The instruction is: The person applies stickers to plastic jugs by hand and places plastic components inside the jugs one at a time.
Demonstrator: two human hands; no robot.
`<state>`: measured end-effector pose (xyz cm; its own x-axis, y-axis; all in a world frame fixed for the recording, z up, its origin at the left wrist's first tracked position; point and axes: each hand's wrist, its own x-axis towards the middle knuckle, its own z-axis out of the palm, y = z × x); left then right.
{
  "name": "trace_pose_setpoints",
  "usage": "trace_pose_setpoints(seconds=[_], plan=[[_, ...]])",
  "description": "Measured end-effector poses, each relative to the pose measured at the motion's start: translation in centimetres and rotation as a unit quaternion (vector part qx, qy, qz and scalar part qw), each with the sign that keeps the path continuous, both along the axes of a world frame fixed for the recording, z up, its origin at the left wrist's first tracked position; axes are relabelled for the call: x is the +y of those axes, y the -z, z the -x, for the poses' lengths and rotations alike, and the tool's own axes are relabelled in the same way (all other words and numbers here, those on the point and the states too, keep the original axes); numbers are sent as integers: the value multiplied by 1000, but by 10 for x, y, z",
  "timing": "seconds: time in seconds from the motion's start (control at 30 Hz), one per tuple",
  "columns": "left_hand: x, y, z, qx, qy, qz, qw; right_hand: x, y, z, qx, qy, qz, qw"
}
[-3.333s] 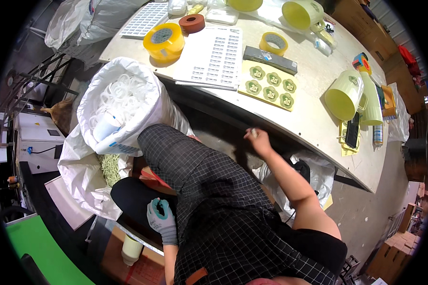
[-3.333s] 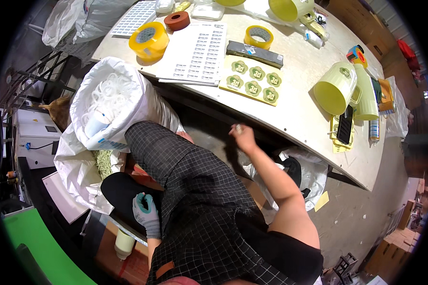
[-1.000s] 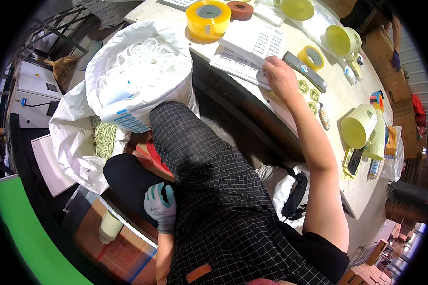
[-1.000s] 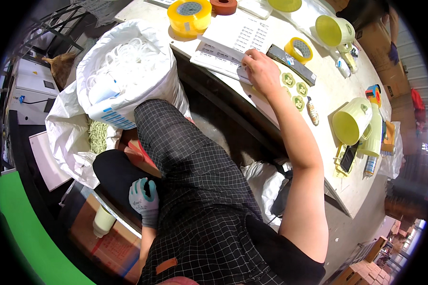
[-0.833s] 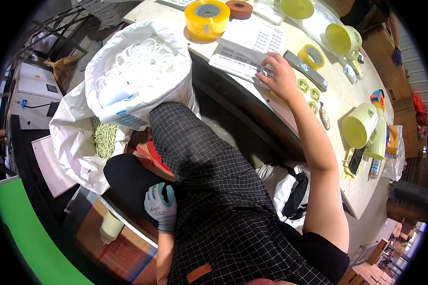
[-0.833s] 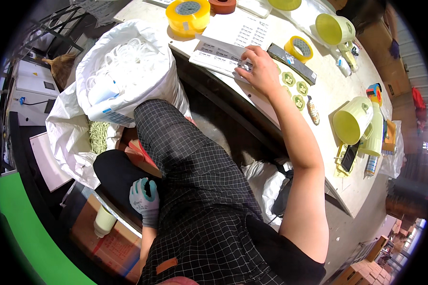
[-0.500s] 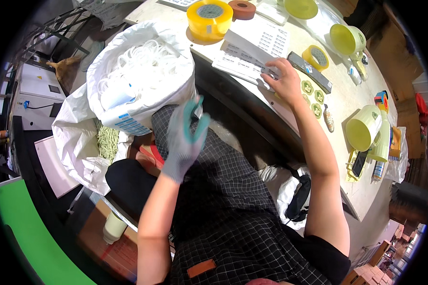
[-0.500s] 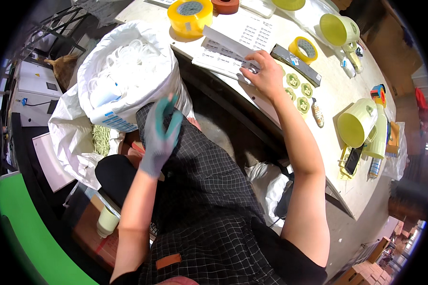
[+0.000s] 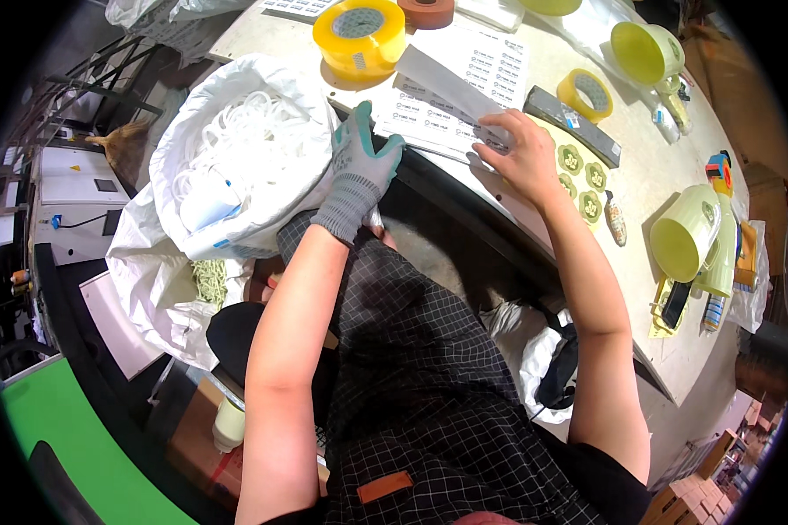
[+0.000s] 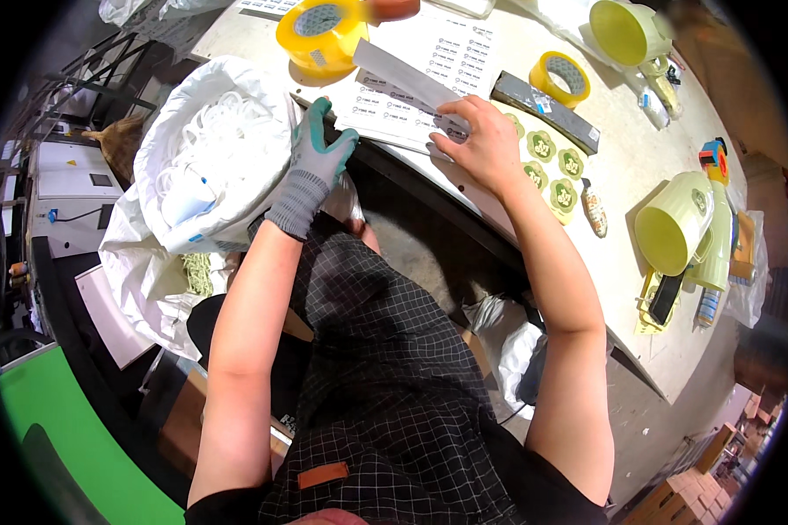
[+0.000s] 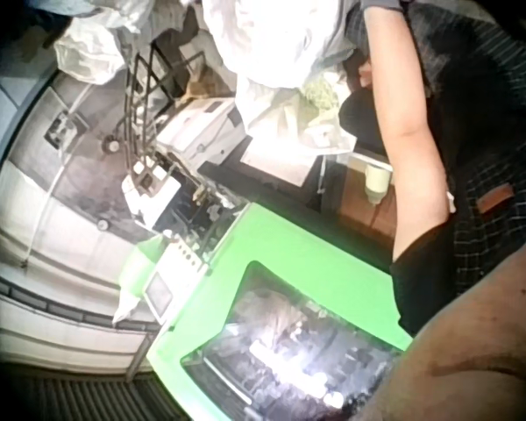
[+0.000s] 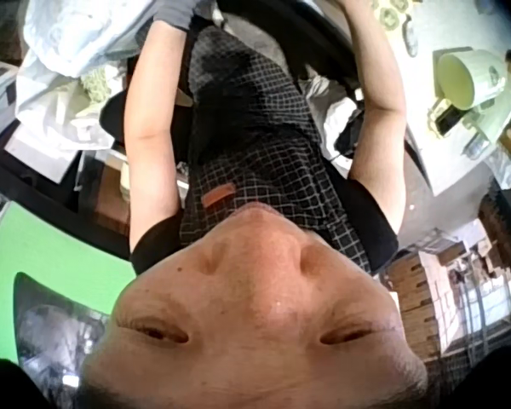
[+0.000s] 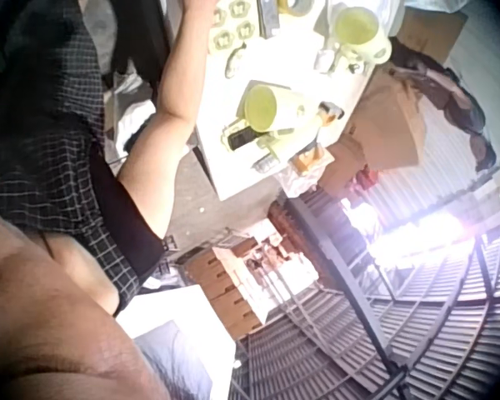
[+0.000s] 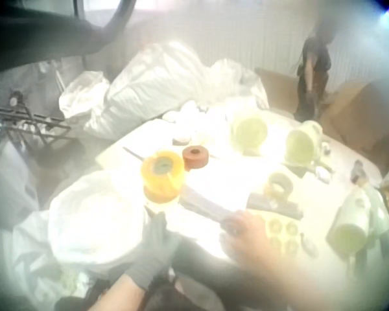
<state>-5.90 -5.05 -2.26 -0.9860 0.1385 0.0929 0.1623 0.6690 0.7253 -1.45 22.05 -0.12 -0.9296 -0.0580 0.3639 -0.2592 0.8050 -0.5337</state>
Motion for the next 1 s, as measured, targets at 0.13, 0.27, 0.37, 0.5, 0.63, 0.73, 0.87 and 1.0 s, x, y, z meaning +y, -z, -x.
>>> trace_pose_setpoints(seconds=[0.13, 0.27, 0.37, 0.5, 0.63, 0.73, 0.87, 1.0], plan=[[1, 0, 3, -13, 52, 7, 999, 0, 1, 0, 10, -5, 13, 1000], [6, -16, 4, -81, 77, -211, 971, 0, 2, 1, -5, -3, 9, 1000], [12, -34, 12, -170, 85, -451, 872, 0, 4, 1, 25, -1, 8, 1000], [19, -52, 26, -186, 86, -541, 816, -3, 2, 1, 101, 2, -32, 994], [29, -65, 30, -199, 118, -604, 763, -2, 4, -1, 140, 21, -73, 987], [28, -58, 31, -154, 96, -575, 798, 5, 7, 7, 162, 81, -20, 983], [14, -22, 15, -72, -15, -363, 929, 14, -2, 15, 172, 133, 18, 976], [-12, 26, 3, 35, -18, -112, 993, 11, -4, 17, 154, 119, 12, 981]])
